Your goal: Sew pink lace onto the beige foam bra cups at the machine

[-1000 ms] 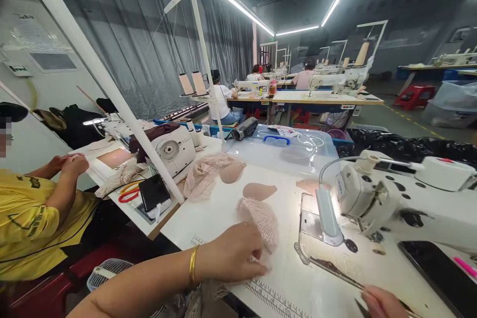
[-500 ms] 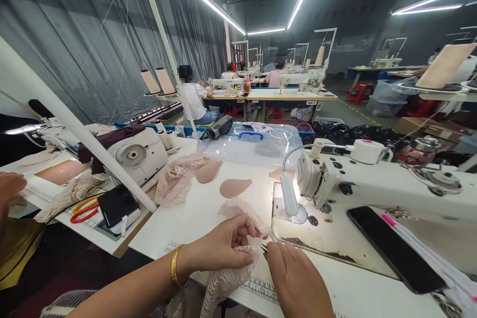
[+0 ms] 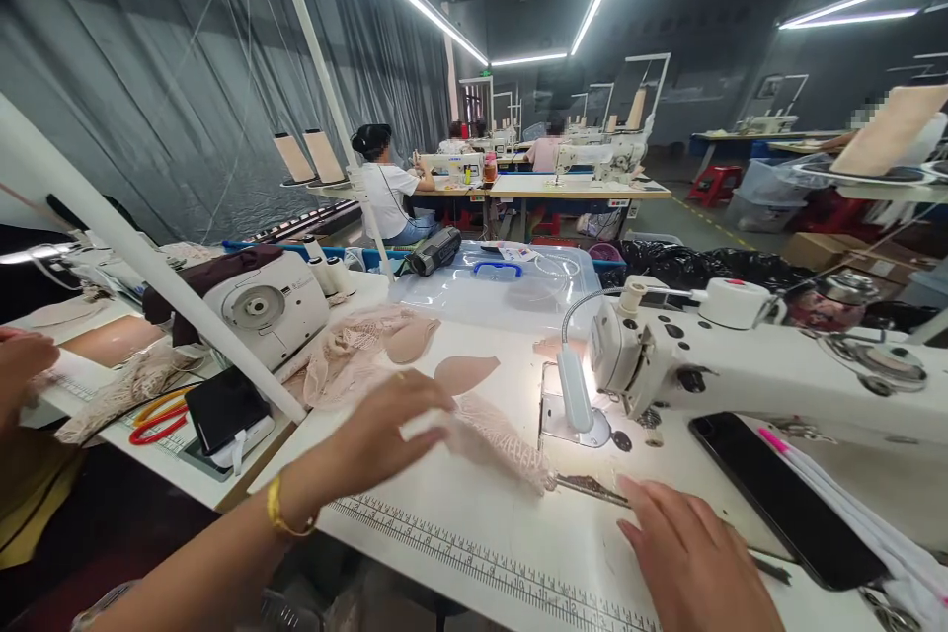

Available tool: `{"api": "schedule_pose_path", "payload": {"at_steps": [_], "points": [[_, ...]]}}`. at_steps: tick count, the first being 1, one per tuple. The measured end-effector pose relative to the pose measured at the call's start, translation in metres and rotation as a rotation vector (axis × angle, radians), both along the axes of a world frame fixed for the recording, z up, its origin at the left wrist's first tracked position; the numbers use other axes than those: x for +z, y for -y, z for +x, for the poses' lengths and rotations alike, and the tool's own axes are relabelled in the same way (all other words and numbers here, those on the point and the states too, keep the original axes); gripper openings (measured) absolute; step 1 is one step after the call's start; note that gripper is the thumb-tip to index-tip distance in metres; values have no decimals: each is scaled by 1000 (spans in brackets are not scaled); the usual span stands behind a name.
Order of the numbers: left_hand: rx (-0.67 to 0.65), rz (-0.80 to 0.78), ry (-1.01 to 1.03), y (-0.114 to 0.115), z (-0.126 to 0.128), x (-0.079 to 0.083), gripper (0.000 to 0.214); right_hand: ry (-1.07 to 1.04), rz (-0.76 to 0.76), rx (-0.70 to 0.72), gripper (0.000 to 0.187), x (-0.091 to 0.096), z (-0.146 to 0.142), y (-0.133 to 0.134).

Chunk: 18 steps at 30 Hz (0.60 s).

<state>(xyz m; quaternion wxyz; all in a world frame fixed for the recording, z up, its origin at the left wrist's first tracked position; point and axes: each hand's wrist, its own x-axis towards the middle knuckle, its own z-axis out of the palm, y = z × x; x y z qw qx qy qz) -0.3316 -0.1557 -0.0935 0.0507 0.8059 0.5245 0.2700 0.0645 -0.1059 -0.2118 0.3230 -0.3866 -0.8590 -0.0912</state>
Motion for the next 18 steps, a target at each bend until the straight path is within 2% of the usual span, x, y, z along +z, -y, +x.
{"api": "schedule_pose_path", "payload": {"at_steps": [1,2,4,5,7,9,10,12,13,15,18], "points": [[-130,-92,-80,-3,13,-13,22,-17,-14,76,34,3,-11,2],[-172,-156,-171,-6,26,-26,22,-43,-46,148,29,4,-23,5],[-147,-266,-277,-12,47,-42,7,-114,-173,212,27,5,-45,11],[-136,-301,-255,-15,53,-46,10,-167,-263,204,32,5,-54,15],[-137,-378,-28,-15,59,-43,18,-320,-493,152,50,5,-69,21],[-134,-528,368,-11,59,-34,22,-549,-780,131,67,9,-80,25],[-121,-630,583,-9,58,-30,26,-677,-928,135,66,14,-85,26],[-84,-831,971,-5,57,-26,37,-906,-1167,154,51,25,-94,27],[-64,-907,1120,-3,57,-27,42,-994,-1228,163,45,31,-98,28],[-27,-1025,1297,-2,59,-32,48,-1085,-1242,166,42,43,-103,28],[-28,-1113,1273,-2,66,-38,60,-1016,-1145,159,43,50,-105,29]]}}
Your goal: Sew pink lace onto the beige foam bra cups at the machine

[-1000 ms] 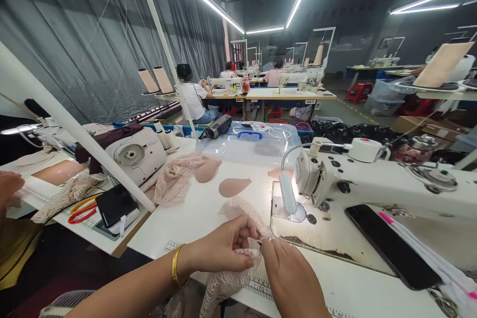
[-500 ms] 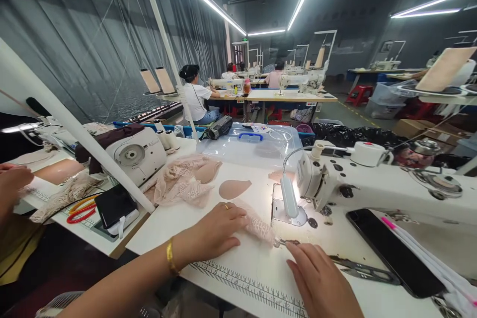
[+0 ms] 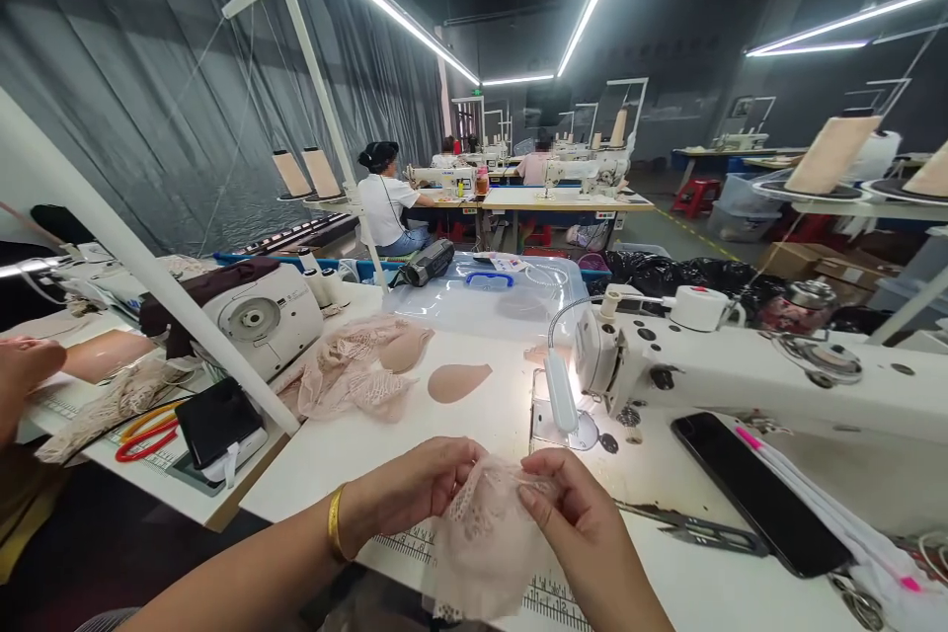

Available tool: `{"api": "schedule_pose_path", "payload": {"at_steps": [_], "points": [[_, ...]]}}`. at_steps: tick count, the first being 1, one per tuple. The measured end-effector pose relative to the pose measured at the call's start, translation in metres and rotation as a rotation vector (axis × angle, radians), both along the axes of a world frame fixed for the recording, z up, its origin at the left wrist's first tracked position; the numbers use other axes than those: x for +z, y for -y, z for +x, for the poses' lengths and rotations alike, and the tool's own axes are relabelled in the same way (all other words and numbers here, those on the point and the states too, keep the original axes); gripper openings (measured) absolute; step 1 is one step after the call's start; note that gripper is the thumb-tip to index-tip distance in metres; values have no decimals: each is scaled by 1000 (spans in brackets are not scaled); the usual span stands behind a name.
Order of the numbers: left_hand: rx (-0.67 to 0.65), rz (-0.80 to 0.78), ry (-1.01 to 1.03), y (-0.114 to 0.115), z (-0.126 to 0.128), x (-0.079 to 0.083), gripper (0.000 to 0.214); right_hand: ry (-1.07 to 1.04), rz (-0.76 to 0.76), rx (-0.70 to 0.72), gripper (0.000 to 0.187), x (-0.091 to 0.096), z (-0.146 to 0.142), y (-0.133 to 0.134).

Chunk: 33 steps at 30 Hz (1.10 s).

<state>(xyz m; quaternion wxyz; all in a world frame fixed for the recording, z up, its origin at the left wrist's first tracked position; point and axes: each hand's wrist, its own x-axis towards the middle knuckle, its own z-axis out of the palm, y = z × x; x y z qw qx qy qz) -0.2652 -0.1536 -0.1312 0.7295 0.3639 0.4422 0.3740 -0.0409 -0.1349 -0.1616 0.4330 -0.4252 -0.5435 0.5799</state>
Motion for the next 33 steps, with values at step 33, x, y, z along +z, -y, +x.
{"api": "schedule_pose_path", "payload": {"at_steps": [33], "points": [[438,528,-1416,-74,-123,25,29,47,9,-134,59,-38,-7,-22]]}}
